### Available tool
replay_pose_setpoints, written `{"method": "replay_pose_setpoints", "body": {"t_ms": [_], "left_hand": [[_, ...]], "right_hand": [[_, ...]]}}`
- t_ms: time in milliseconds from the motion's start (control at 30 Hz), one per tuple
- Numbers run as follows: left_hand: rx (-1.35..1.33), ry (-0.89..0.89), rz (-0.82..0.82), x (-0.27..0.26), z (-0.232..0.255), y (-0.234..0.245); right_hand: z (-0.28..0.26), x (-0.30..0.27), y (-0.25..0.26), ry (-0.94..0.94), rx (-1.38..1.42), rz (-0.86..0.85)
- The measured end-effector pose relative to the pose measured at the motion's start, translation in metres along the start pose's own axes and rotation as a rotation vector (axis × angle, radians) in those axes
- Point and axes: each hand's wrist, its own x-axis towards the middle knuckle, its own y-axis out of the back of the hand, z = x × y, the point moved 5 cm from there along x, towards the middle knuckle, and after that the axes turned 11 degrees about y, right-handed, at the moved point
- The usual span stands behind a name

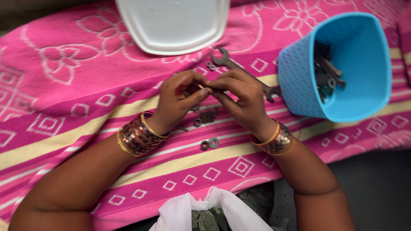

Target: The person sits on a patterned cloth and assembles small metal hardware components by hand. They pick up bolts, washers, and nuts, threading them together and occasionally placing the assembled pieces into a blue basket.

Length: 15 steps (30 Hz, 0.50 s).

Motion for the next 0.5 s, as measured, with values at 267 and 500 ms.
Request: {"method": "replay_pose_setpoints", "body": {"t_ms": [267, 500], "left_hand": [[0.179, -0.091, 0.019, -0.002, 0.002, 0.001], [0.348, -0.234, -0.060, -0.011, 0.016, -0.015]], "right_hand": [[0.001, -0.004, 0.003, 0.040, -0.029, 0.007], [0.013, -0.011, -0.003, 0.033, -0.150, -0.025]]}}
